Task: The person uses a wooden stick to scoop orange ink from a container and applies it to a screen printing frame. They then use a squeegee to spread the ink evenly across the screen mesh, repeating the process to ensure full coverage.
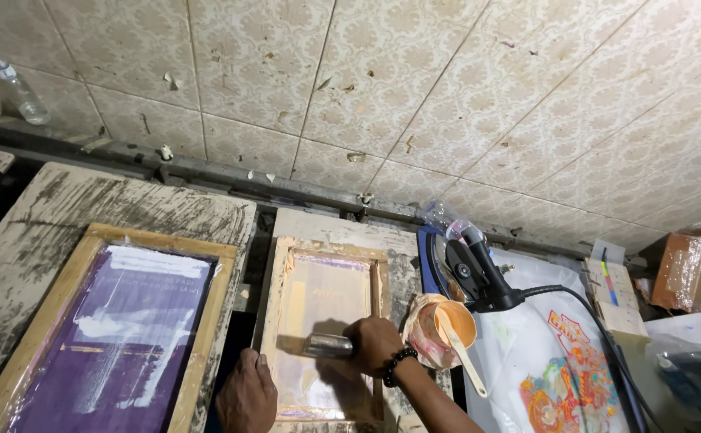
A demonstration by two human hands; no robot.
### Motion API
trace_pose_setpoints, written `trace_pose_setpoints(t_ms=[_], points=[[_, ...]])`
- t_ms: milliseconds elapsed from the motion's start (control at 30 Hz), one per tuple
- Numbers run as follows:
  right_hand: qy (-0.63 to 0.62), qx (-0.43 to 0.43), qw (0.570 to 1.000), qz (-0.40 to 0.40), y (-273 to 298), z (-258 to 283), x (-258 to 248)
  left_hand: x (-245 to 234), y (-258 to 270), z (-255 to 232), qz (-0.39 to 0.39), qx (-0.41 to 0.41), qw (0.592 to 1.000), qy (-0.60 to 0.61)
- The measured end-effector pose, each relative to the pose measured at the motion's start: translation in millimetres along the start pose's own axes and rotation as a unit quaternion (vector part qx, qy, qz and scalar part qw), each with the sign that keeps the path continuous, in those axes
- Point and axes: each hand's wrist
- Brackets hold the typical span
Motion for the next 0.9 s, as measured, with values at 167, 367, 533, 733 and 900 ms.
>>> trace_pose_setpoints(t_ms=[167, 367, 533, 733, 900], points=[[0.004, 0.018, 0.983, -0.181, -54, -1, -18, 1, 4, 1, -0.009, -0.009, 1.000, 0.008], [0.007, -0.022, 0.939, -0.344, -54, 15, 52, 0, 3, 1, -0.011, 0.001, 1.000, 0.024], [-0.011, -0.116, 0.949, -0.293, -11, 9, 34, -6, 0, -6, -0.007, 0.002, 1.000, 0.023], [0.046, 0.031, 0.966, -0.253, -78, -13, -36, -2, 1, -4, -0.027, 0.023, 0.999, 0.026], [0.013, 0.044, 0.983, -0.179, -117, -5, -40, 0, -6, -1, -0.022, 0.013, 1.000, 0.018]])
Point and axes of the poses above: each hand's wrist, its own y-axis away from the middle knuckle, its own x-axis out of the palm, z = x × y, and after that the axes turned 8 degrees about y, right-handed
